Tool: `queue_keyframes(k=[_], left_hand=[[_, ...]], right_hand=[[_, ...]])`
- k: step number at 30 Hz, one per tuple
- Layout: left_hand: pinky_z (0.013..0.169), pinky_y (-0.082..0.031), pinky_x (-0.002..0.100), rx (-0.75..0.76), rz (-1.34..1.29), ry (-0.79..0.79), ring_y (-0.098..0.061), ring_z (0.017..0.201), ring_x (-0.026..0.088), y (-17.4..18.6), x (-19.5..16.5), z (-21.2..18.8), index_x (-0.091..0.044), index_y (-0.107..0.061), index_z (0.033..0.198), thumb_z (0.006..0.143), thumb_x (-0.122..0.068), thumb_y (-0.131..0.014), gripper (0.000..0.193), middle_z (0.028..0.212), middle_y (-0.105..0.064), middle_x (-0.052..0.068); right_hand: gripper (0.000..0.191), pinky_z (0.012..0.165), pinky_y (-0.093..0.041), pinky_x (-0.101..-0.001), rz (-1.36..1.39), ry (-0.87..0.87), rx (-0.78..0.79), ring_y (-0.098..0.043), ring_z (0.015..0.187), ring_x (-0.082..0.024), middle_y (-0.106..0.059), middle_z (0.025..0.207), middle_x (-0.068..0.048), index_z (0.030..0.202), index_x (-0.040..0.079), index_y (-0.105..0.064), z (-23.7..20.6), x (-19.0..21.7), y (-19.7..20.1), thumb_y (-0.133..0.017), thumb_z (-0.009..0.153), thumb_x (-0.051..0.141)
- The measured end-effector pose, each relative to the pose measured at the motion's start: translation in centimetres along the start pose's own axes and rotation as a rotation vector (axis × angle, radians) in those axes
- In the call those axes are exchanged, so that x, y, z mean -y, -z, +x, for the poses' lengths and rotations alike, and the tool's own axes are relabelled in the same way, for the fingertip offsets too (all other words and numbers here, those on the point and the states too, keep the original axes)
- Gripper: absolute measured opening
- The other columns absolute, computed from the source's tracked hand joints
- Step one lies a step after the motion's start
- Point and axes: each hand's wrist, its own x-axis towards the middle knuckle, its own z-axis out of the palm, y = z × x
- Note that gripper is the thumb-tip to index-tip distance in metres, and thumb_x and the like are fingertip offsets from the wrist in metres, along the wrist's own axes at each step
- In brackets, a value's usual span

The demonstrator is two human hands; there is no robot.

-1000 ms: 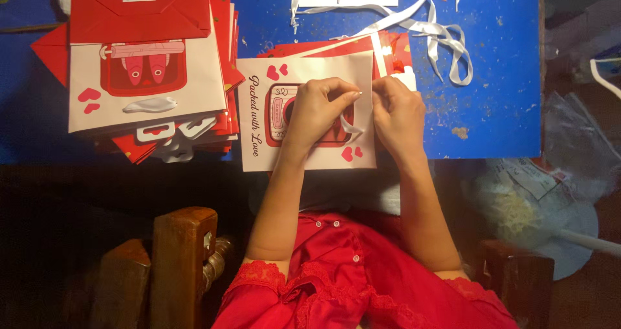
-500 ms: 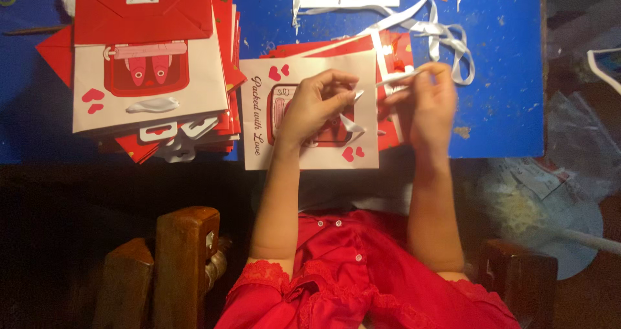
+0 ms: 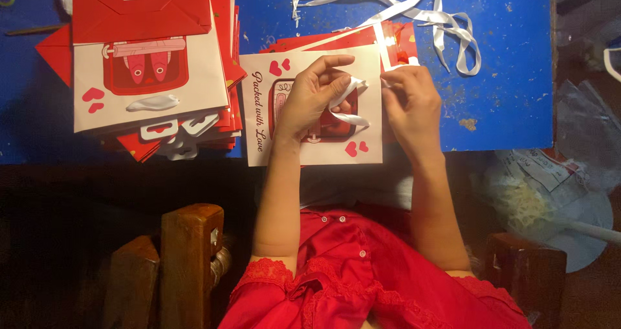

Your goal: The person assembles Valentine's Day gift bags by threading ribbons through the handle slots and tying them. They handle red bags with heart patterns and white bags with a washing machine graphic, using red and white ribbons. The person works at a blue table, stacking completed bags as they finish each one.

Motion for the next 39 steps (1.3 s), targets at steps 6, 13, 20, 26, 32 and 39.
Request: queue_keyframes(k=[6,13,20,26,32,39], left_hand=[[0.086,-0.064,0.028,0.0,-0.097,-0.081,-0.073,0.097,0.019,0.1,-0.1,0.0,-0.001,-0.047,0.146,0.096,0.0,-0.071,0.056,0.124,-0.063,0.017],[0.107,-0.058,0.039,0.032,-0.502,-0.216,-0.066,0.124,0.03,-1.4,0.2,-0.6,-0.007,-0.034,0.155,0.098,0.005,-0.065,0.066,0.142,-0.053,0.021],[0.099,-0.062,0.035,-0.278,-0.224,-0.333,-0.068,0.112,0.021,-2.9,-0.5,-1.4,-0.005,-0.047,0.146,0.102,-0.008,-0.067,0.049,0.132,-0.058,0.011],[0.07,-0.058,0.029,-0.452,0.774,-0.169,-0.07,0.078,0.016,-3.7,-1.1,-4.3,-0.007,-0.069,0.119,0.088,-0.016,-0.082,0.034,0.093,-0.071,0.005],[0.094,-0.061,0.034,-0.153,-0.139,-0.279,-0.074,0.106,0.021,-3.8,0.4,-3.0,-0.002,-0.059,0.131,0.102,-0.001,-0.069,0.031,0.111,-0.074,0.013],[0.086,-0.061,0.034,-0.132,-0.721,-0.133,-0.071,0.099,0.021,-2.7,3.1,-1.2,-0.007,-0.053,0.138,0.102,-0.004,-0.061,0.037,0.115,-0.068,0.014]], right_hand=[[0.025,0.078,-0.053,-0.0321,0.005,0.001,-0.038,-0.066,0.09,-0.019,-0.06,0.108,-0.011,0.116,0.002,-0.068,0.6,1.1,-0.8,-0.074,0.091,-0.001],[0.014,0.067,-0.046,-0.0305,0.013,0.0,-0.056,-0.055,0.078,-0.017,-0.057,0.1,-0.008,0.104,0.002,-0.072,0.5,0.4,-1.4,-0.078,0.091,0.001],[0.011,0.067,-0.046,-0.0309,0.022,-0.012,-0.064,-0.055,0.076,-0.017,-0.057,0.1,-0.008,0.103,0.001,-0.069,0.3,-0.1,-1.7,-0.076,0.095,0.002],[0.013,0.067,-0.047,-0.0305,0.01,0.019,-0.075,-0.057,0.079,-0.016,-0.056,0.101,-0.008,0.103,0.0,-0.067,0.3,-0.2,-1.8,-0.077,0.095,0.003],[0.012,0.068,-0.047,-0.0322,0.023,0.002,-0.074,-0.057,0.079,-0.02,-0.056,0.1,-0.009,0.103,0.0,-0.067,0.1,0.1,-1.7,-0.076,0.094,0.001],[0.009,0.076,-0.05,-0.0354,-0.005,0.066,-0.086,-0.062,0.087,-0.024,-0.059,0.101,-0.012,0.104,-0.001,-0.062,0.0,-0.2,-1.3,-0.069,0.098,-0.002]])
